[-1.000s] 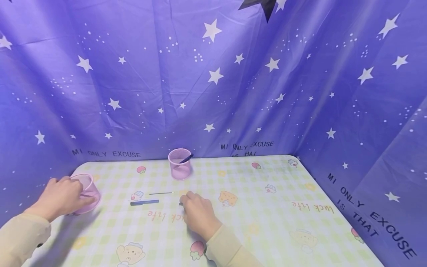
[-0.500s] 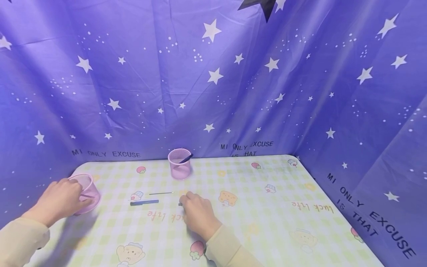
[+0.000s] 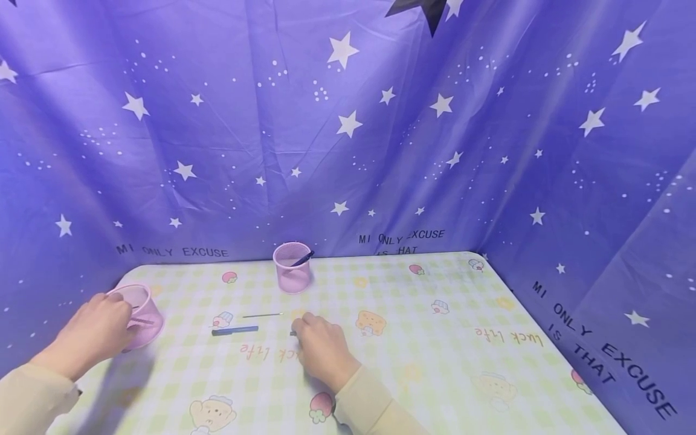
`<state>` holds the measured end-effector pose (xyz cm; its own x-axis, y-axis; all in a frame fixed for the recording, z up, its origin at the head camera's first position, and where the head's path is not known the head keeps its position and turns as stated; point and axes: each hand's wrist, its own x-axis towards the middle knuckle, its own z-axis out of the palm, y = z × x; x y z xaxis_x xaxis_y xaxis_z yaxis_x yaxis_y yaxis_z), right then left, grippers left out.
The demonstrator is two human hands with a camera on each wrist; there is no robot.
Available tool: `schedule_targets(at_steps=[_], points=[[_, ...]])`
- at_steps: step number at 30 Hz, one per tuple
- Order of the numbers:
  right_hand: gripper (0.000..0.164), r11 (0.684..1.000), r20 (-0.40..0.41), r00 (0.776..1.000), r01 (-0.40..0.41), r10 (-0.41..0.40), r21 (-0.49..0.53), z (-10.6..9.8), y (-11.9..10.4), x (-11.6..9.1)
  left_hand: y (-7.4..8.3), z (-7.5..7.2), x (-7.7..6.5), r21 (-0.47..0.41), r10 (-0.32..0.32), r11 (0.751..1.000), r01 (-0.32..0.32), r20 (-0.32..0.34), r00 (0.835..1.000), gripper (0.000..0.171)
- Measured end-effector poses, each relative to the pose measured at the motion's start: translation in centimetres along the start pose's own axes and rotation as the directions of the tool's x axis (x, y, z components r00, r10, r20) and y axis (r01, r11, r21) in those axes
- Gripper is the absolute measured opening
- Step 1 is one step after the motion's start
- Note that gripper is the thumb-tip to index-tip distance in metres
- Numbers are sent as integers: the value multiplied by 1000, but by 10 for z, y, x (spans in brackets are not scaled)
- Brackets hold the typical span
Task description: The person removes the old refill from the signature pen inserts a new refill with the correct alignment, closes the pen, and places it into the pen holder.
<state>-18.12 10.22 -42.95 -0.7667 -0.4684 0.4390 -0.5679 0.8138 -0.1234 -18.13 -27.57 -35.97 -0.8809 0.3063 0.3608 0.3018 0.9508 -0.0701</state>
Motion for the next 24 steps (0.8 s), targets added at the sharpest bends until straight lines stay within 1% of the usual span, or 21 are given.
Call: schedule_targets(at_steps=[4, 8, 12, 15, 17, 18, 21, 24], points=[[13, 1000, 3, 1000, 3, -3, -1, 0, 0, 0, 2, -2, -2, -3, 17, 1000, -17, -30, 999, 10], [12, 1000, 1, 1000, 10, -10, 6, 0, 0, -1, 3, -2, -2, -13, 22, 1000, -23, -41, 999, 14], [12, 1000, 1, 1000, 14, -14, 12, 0, 0, -1, 5, -1, -3, -31, 19, 999, -22, -69, 997, 18], [12, 1000, 0, 1000, 12, -12, 9, 0, 0, -1, 4, -1, -1, -57, 16, 998, -21, -81, 997, 18], [13, 1000, -1, 1000, 11, -11, 5, -1, 0, -1, 1, -1, -1, -90, -4, 996, -2, -69, 998, 19], [13, 1000, -2, 1000, 11, -11, 4, -1, 0, -1, 0, -2, 0, -109, -22, 994, 16, -53, 998, 20], [13, 1000, -5, 1000, 10, -10, 3, -1, 0, 0, -10, -5, 2, -162, -69, 984, 71, 16, 997, 23], [13, 1000, -7, 1000, 9, -9, 3, -1, -1, 0, -22, -6, 4, -188, -105, 975, 122, 97, 990, 21]])
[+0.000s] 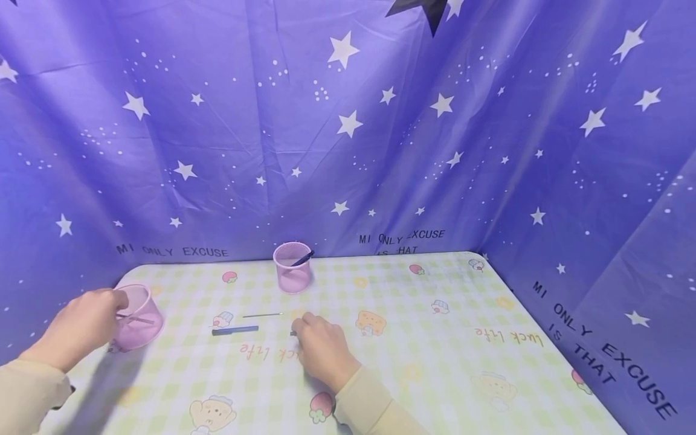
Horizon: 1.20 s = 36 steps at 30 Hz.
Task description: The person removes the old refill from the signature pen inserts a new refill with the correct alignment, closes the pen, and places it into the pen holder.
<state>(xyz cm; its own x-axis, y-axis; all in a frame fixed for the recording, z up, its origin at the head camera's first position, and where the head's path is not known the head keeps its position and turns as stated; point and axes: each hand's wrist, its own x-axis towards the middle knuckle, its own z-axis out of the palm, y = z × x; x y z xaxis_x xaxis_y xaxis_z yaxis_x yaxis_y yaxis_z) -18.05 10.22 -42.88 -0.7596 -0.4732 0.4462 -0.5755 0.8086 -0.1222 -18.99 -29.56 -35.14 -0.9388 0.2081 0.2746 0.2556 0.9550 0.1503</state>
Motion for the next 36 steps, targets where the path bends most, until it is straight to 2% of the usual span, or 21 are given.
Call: schedule_targets(at_steps=[3, 6, 12, 19, 24, 30, 36], points=[[13, 1000, 1, 1000, -1, 1, -3, 0, 0, 0, -10, -2, 5, -15, -19, 1000, 20, 74, 997, 19], [14, 1000, 3, 1000, -2, 2, -4, -1, 0, -1, -15, -2, 11, -26, -3, 1000, 7, 129, 992, 22], [14, 1000, 11, 1000, -11, 11, -2, 0, 0, -1, -17, -1, 21, -34, 35, 999, -29, 185, 982, 30], [15, 1000, 8, 1000, -8, 8, -3, -1, 0, 0, -15, 4, 26, 32, 38, 998, -45, 195, 980, 25], [16, 1000, 10, 1000, -5, 5, -2, -2, 0, 1, -13, 8, 24, 68, 2, 998, -16, 201, 980, 29], [17, 1000, 15, 1000, -8, 8, -6, -1, 0, 0, -10, 10, 23, 53, -30, 998, 19, 213, 976, 33], [15, 1000, 13, 1000, -8, 8, -11, 0, 0, 1, -9, 14, 20, 37, -38, 999, 31, 189, 981, 40]])
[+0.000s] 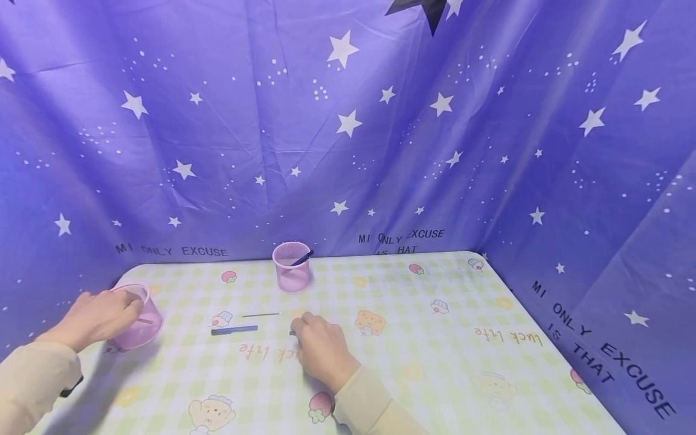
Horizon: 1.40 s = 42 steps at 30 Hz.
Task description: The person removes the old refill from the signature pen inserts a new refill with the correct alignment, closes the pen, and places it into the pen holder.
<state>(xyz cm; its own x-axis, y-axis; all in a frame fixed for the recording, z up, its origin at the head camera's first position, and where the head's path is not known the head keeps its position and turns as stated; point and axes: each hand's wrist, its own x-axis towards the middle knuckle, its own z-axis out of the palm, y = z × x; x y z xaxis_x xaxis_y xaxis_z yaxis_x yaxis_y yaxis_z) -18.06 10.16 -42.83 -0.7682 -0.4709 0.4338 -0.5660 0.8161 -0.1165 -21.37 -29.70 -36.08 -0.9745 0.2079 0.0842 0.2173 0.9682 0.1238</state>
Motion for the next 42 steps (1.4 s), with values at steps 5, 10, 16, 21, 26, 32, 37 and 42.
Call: schedule_targets(at_steps=[5, 10, 16, 21, 26, 32, 37, 42], points=[[14, 1000, -5, 1000, 1, -1, 1, -1, -1, 0, 0, 5, 0, -7, -2, 1000, 2, -17, 1000, 41], [14, 1000, 5, 1000, 0, 0, 2, -1, -2, 0, 2, 8, 0, 2, 0, 1000, 1, -11, 1000, 44], [14, 1000, 13, 1000, -7, 7, 0, -1, -2, 1, 2, 7, 0, -8, -20, 1000, 20, 5, 1000, 49], [13, 1000, 4, 1000, -2, 2, 1, -1, -2, 0, 3, 6, -1, -15, -37, 999, 37, -2, 999, 49], [12, 1000, -6, 1000, 2, -2, 1, -1, -2, 0, 1, 4, 0, -14, -53, 998, 53, -1, 999, 48], [13, 1000, -3, 1000, 1, -1, 0, -2, -2, 0, 4, -5, -7, 10, -50, 999, 50, -7, 999, 42], [13, 1000, -1, 1000, -2, 2, -1, -2, -2, 0, 7, -8, -12, 31, -21, 999, 23, -55, 998, 35], [13, 1000, 3, 1000, -7, 7, -2, -2, -2, 0, 7, -11, -15, 58, 24, 998, -16, -133, 991, 25]])
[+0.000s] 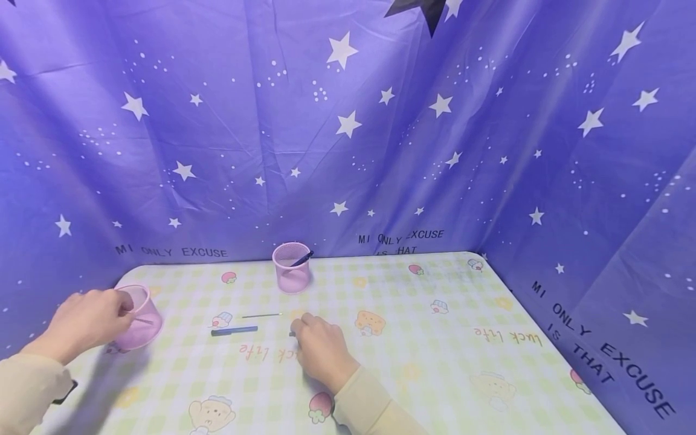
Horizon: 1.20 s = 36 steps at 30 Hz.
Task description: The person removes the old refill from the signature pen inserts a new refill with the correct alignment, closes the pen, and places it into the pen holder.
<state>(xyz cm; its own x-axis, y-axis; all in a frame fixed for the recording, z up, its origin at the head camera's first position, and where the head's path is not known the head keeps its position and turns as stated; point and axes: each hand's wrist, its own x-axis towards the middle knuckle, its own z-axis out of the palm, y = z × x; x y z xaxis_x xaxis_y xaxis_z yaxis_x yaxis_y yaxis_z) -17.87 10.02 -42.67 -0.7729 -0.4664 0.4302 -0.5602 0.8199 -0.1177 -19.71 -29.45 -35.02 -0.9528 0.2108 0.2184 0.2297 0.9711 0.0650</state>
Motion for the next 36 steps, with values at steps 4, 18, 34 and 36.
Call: schedule_targets(at_steps=[4, 18, 34, 36], points=[[13, 1000, 3, 1000, -3, 3, 1, 0, 0, 0, 1, -4, -2, -4, 26, 1000, -26, -46, 999, 23], [16, 1000, 2, 1000, 2, -2, 0, -1, 0, 1, 6, -1, -1, -107, 50, 993, -57, -68, 996, 33], [15, 1000, 5, 1000, 7, -7, 3, 0, 0, 0, 5, 3, 3, -89, 139, 980, -178, -332, 933, 19], [16, 1000, 4, 1000, 9, -9, 3, 0, 0, 0, 7, 2, 4, -89, 143, 978, -189, -371, 918, 16]])
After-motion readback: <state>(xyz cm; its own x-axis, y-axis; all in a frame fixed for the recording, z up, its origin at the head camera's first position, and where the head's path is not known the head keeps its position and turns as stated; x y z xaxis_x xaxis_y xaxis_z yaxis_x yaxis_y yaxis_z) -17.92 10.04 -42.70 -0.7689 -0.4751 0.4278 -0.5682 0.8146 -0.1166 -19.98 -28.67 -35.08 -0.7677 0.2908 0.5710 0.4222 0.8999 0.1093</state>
